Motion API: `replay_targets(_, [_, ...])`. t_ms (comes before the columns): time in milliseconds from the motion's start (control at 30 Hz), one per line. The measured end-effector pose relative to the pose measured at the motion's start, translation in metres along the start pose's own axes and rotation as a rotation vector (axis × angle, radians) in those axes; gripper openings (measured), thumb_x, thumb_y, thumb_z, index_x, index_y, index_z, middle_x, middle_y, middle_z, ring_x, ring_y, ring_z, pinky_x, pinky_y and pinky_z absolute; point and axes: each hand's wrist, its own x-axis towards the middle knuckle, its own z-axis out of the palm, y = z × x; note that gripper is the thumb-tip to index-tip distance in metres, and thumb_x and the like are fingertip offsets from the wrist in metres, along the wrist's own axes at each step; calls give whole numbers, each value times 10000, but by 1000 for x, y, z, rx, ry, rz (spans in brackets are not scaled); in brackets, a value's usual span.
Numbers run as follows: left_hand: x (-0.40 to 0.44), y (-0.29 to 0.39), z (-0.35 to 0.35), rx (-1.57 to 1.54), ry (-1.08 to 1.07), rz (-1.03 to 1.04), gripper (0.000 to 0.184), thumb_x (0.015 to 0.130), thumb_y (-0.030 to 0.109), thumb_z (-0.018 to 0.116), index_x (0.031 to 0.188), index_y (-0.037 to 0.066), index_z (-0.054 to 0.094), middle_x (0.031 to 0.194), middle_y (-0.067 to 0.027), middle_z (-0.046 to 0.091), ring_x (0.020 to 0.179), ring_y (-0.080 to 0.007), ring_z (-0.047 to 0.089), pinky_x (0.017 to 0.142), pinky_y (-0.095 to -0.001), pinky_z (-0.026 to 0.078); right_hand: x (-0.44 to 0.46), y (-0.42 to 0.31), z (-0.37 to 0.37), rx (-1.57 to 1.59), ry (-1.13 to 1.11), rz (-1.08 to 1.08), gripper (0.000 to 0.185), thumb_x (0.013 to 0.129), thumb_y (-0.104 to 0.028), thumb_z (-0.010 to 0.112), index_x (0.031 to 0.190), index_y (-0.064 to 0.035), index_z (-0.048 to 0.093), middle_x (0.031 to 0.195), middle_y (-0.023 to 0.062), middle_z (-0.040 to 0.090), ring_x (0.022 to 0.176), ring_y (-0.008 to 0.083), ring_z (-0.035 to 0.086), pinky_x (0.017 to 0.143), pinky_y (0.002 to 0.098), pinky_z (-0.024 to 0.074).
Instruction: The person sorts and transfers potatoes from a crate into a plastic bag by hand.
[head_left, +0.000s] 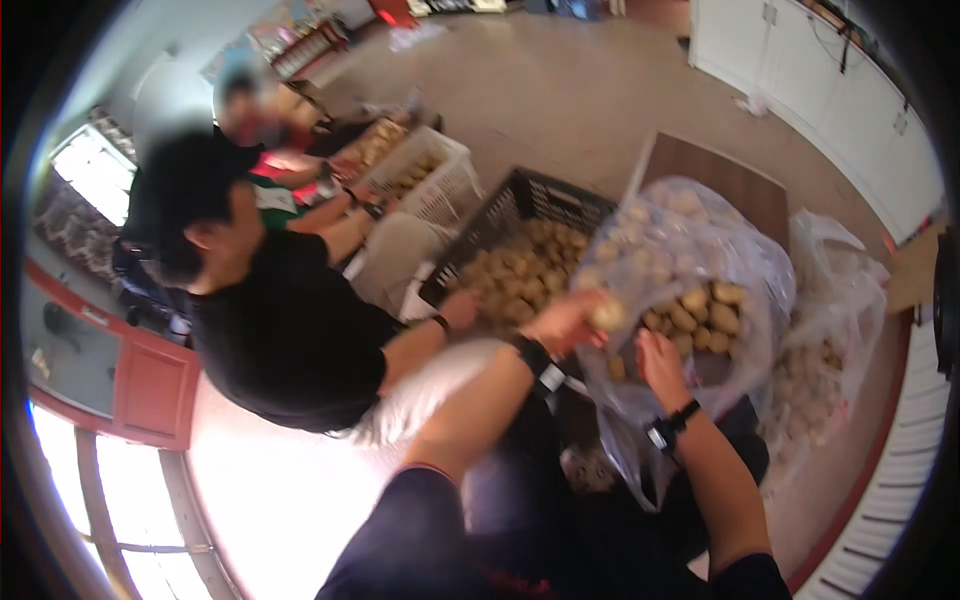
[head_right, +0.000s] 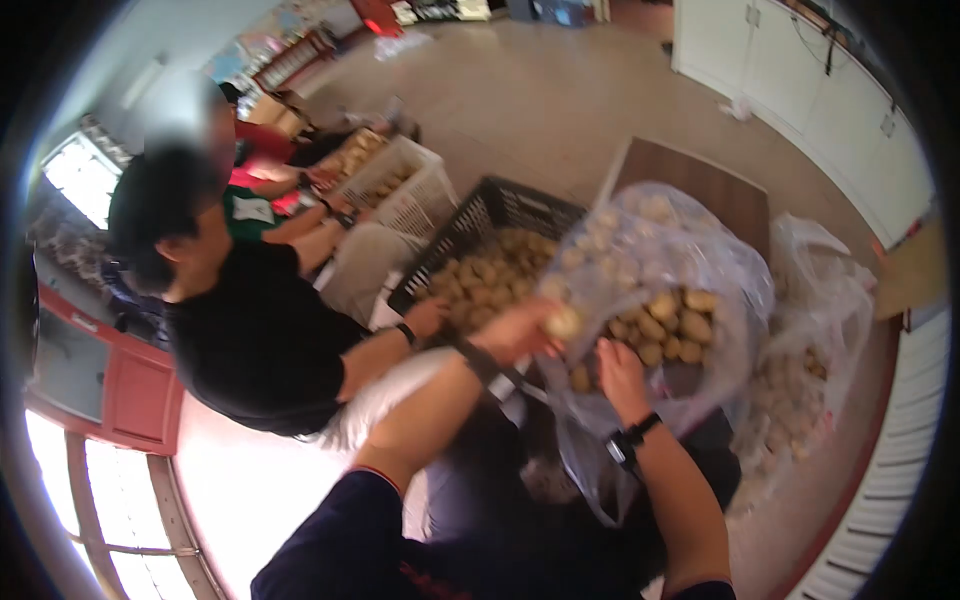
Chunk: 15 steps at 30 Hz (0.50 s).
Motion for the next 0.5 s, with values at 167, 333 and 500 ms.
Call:
replay_targets(167, [0,13,-34,-284,225,118,325,978,311,509,1134,32,564,990,-134,649,749,-244,647,656,-361,573,-8,28,-16,-162,-5,-23,255,938,-263,571,916,-13,613,686,60,598,548,141,566,504,290,449])
replay_targets(333, [8,-2,-78,-447,495,263,311,974,276,529,1179,43,527,1103,-145,616,939,-293,618,729,-424,563,-15,35,-24,-424,-17,-179,231,870,-218,617,954,-4,641,825,150,680,780,294,664,706,378,504])
replay_targets(500, [-5,5,-76,-542,621,315,335,976,226,524,1268,69,483,1170,-123,572,1018,-314,577,767,-470,551,-20,23,-18,-652,-80,-348,231,841,-161,625,1032,-31,629,940,155,651,895,331,634,774,397,494])
